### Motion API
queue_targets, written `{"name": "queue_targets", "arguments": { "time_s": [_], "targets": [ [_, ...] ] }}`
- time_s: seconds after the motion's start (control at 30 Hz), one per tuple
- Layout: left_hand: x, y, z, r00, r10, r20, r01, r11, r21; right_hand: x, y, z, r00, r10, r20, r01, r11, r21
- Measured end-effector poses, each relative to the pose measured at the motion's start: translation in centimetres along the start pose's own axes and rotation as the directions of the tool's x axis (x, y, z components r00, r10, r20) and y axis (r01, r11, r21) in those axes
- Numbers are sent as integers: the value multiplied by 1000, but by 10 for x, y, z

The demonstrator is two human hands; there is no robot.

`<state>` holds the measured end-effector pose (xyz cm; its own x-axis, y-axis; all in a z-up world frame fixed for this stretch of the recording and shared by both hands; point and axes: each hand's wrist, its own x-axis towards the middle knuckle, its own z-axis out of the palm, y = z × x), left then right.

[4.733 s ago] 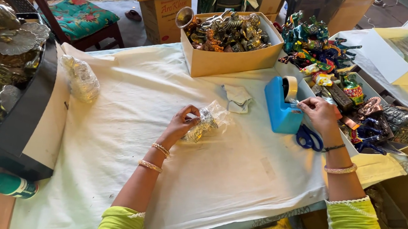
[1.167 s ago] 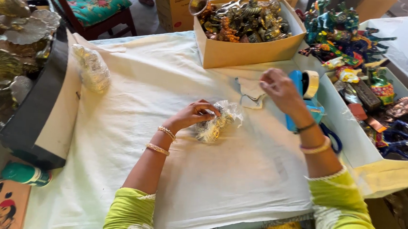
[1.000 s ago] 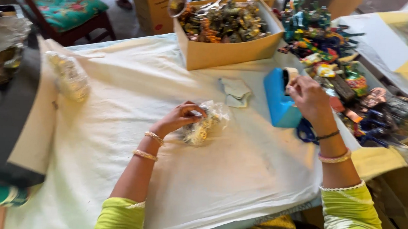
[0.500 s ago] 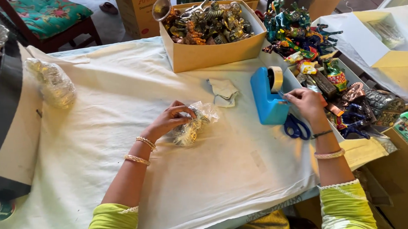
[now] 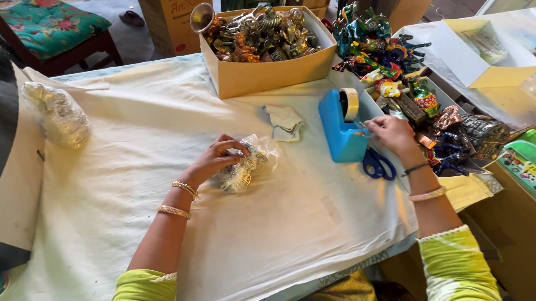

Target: The person wipes a small brass figurine with a white cloth, then wraps it in bubble wrap and secures it with tape. The process is repeated for a second figurine. The wrapped items are placed on the table.

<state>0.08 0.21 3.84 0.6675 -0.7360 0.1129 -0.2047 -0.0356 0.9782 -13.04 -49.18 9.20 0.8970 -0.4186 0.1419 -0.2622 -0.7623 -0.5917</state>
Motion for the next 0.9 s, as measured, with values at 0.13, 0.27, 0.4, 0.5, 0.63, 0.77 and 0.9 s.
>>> {"name": "queue_targets", "arguments": {
  "time_s": [0.13,0.27,0.4,0.5,0.63,0.77,0.9],
  "targets": [
    [-1,4,1,1000,-13,-7,13,1000,20,14,15,17,993,-3,120,-16,988,155],
    [-1,8,0,999,-30,-13,30,999,16,-12,-33,-1,999,12,38,-12,1000,0],
    [-2,4,0,1000,-12,-6,13,1000,10,-22,-48,-7,996,-67,-54,67,998,6],
    [0,1,-1,1000,13,-3,-13,1000,1,-19,-36,2,986,-162,-47,167,977,134],
    [2,-2,-2,1000,9,2,-9,1000,-10,-39,-25,17,997,-56,-55,75,897,435],
    [2,-3,-1,1000,2,3,-2,1000,18,-59,2,50,992,-10,-124,101,644,758],
    [0,-1,-1,1000,0,-10,0,1000,4,-65,34,86,987,84,-136,85,441,894]
  ]
}}
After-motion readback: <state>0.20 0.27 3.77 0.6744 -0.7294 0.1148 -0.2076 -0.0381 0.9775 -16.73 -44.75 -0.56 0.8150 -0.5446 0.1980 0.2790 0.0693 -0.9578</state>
